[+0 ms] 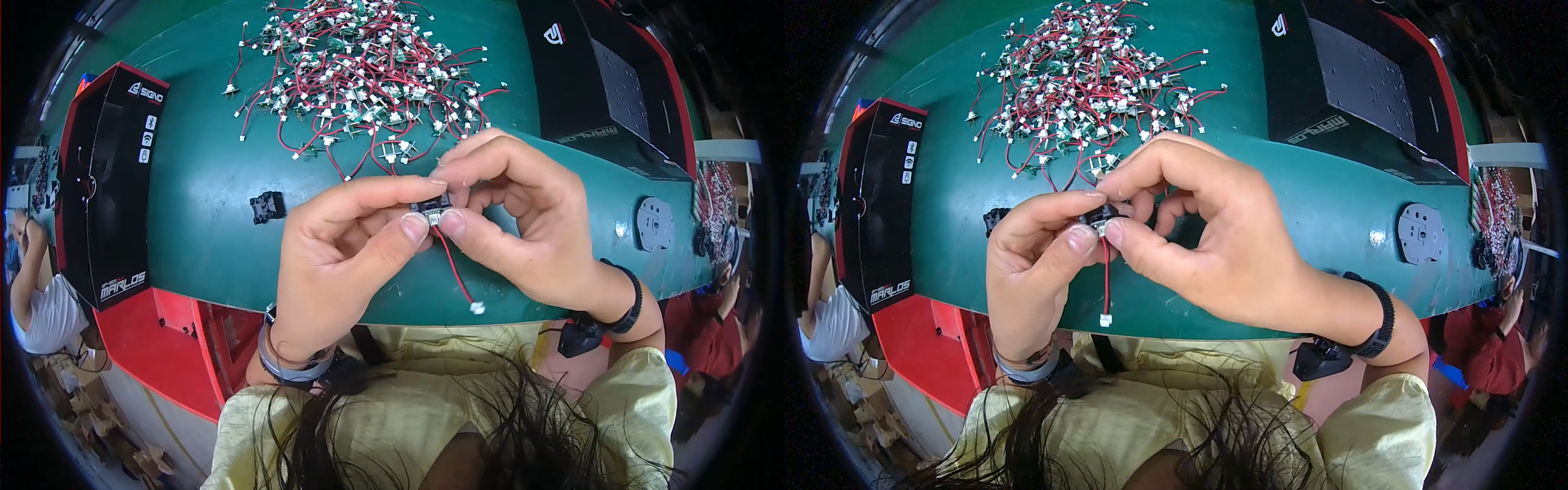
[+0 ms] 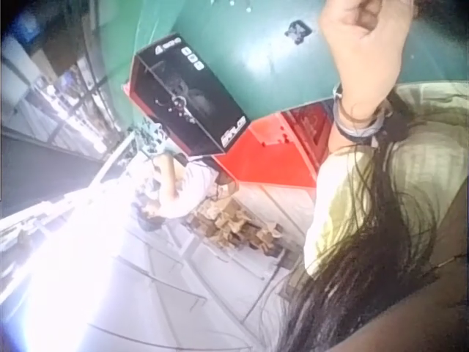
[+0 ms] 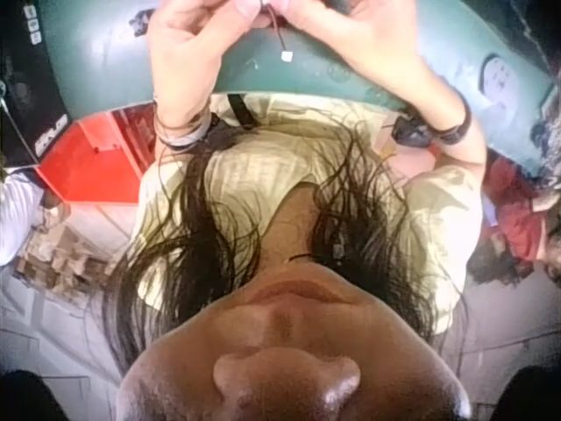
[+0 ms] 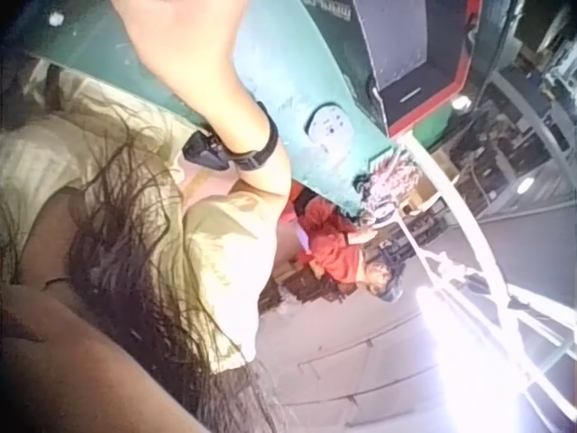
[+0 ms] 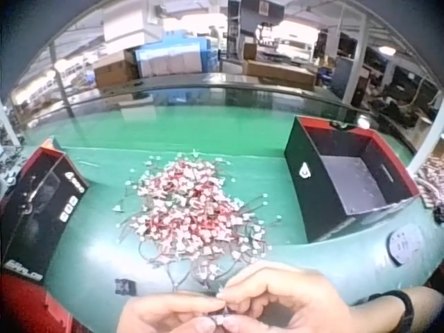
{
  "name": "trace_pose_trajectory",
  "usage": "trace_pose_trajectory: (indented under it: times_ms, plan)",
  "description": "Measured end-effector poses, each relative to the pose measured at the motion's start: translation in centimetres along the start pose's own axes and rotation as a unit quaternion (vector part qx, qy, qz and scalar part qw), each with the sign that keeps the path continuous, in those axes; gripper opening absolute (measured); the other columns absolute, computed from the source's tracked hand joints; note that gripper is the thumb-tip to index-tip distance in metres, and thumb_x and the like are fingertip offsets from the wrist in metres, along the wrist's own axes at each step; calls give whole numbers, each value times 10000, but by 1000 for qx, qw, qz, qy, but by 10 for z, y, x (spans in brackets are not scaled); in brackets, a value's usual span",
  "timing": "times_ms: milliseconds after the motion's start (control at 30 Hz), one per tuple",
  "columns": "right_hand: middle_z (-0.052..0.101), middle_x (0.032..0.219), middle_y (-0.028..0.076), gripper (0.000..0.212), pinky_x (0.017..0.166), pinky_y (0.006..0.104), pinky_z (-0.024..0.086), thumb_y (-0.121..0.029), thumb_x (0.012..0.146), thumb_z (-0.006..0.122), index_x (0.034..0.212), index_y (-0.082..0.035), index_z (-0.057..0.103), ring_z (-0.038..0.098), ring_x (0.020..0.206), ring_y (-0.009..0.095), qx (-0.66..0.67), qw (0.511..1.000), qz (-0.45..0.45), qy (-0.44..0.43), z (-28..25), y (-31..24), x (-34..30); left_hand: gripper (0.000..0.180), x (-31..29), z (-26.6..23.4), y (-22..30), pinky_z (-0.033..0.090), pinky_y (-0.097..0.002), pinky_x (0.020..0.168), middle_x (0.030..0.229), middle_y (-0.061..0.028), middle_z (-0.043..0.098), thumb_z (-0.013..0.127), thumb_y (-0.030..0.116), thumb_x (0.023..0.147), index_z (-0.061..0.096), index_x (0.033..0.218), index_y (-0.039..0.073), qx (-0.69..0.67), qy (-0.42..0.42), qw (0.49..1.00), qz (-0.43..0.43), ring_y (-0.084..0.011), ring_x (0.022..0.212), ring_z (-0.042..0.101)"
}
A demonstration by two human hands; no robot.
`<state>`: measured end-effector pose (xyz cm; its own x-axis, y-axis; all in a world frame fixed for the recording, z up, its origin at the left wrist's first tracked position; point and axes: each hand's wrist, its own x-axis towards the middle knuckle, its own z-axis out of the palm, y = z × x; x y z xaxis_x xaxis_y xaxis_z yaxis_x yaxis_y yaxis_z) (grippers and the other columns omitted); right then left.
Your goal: Manually assemble and wire small electronic components at a factory workbench.
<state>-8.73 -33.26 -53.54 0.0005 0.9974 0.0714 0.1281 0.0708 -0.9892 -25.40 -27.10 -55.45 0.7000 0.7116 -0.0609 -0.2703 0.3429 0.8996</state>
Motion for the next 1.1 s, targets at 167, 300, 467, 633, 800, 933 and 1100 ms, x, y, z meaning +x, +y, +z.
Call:
trace_pose_trajectory:
  times_ms: [167,300,467,633,800,933,1100]
  plan:
    - [479,942,71,162,699,211,445,37,791,574,939,30,510,496,809,85,109,993,52,13,5,6,0,225,0,5,-2,484,-222,745,956,-101,607,532,-3,841,545,1061,-48,0,23,1000,17,-115,825,589]
    - [492,922,60,156,730,212,442,34,809,558,956,35,507,510,810,81,169,982,71,51,12,2,0,212,1,6,-1,491,-219,700,913,-99,608,529,25,851,547,1049,-48,53,50,997,31,-119,778,598]
    - [546,905,46,247,740,208,444,35,804,566,1044,43,505,530,815,79,174,981,70,44,3,1,0,214,3,3,2,486,-210,653,850,-95,609,539,56,852,538,1042,-42,20,49,999,-1,-124,744,604]
    - [582,872,70,203,706,207,469,54,771,595,972,52,566,566,773,90,75,994,71,32,-3,-1,2,213,3,-1,1,488,-212,642,830,-90,608,554,80,846,525,1019,-40,-7,38,998,-50,-128,732,608]
    - [581,863,74,181,693,203,467,67,756,601,935,47,588,561,768,86,59,996,70,18,-7,-5,3,209,3,-3,0,489,-211,645,836,-94,609,552,77,847,527,1019,-39,-15,27,997,-66,-128,737,609]
    - [570,822,56,168,660,192,451,85,742,594,903,39,586,549,734,69,47,996,74,14,-6,-4,3,202,3,-1,1,492,-214,664,842,-95,609,556,51,839,527,1016,-42,10,32,997,-67,-126,752,606]
    - [504,760,24,148,605,185,411,91,714,581,835,17,537,489,658,54,-4,996,81,48,4,-1,0,184,1,10,0,486,-215,697,866,-95,610,552,-2,827,528,1002,-51,51,55,997,-23,-114,786,597]
